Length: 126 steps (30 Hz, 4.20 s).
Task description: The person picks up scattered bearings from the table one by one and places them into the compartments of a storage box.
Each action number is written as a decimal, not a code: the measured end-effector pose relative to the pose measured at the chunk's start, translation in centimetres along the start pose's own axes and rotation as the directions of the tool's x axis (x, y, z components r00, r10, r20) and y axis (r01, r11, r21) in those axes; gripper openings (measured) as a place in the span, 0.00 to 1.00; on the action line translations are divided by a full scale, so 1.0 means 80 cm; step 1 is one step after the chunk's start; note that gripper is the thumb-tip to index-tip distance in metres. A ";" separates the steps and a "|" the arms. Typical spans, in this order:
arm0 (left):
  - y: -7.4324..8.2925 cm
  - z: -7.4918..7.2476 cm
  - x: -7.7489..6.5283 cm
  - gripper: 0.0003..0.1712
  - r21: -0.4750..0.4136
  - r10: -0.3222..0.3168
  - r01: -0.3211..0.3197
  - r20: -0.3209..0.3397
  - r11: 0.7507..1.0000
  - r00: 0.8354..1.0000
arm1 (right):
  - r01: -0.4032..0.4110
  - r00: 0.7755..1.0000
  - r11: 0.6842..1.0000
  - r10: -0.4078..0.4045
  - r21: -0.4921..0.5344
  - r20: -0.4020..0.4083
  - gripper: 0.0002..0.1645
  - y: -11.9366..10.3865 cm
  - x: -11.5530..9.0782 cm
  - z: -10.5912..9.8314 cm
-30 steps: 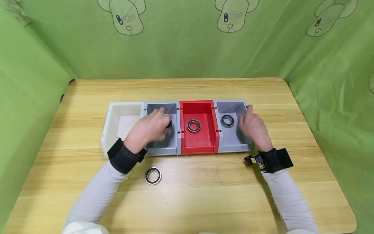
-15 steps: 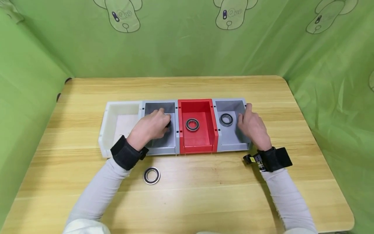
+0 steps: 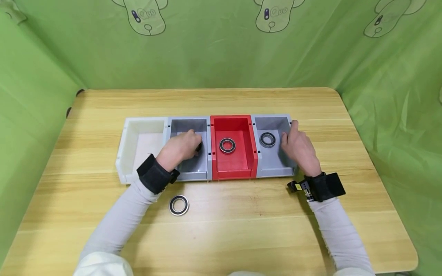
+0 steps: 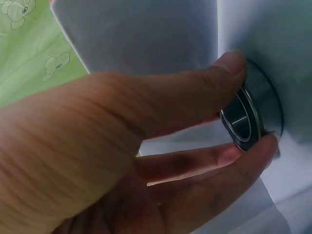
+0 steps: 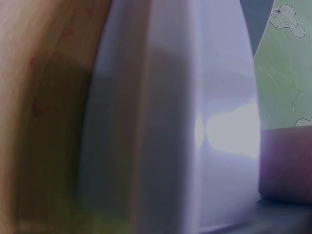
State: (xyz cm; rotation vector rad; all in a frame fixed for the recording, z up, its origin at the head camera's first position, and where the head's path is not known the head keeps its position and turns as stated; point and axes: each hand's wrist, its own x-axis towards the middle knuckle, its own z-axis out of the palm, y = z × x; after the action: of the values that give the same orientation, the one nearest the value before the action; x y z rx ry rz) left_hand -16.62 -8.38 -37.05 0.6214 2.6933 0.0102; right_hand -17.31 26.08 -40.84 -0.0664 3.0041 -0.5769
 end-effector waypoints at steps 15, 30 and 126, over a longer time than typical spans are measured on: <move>0.001 -0.009 -0.008 0.22 -0.071 -0.024 0.027 0.046 0.997 0.999 | -0.017 1.000 1.000 0.017 0.000 0.019 0.28 -0.001 0.000 -0.002; 0.014 -0.042 -0.107 0.23 -0.030 0.093 -0.105 -0.270 0.994 0.958 | 0.005 1.000 1.000 -0.005 0.013 0.001 0.28 0.001 -0.002 -0.001; -0.031 0.013 -0.215 0.26 -0.008 0.149 -0.172 -0.458 0.985 0.877 | 0.017 1.000 1.000 -0.017 0.016 -0.014 0.27 0.000 -0.003 0.001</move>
State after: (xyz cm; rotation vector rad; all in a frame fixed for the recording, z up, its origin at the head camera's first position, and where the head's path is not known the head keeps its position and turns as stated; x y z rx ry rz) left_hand -3.00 -17.98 -32.14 0.9259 3.0654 0.3029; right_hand -17.08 26.06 -40.92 -0.0873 3.0152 -0.6053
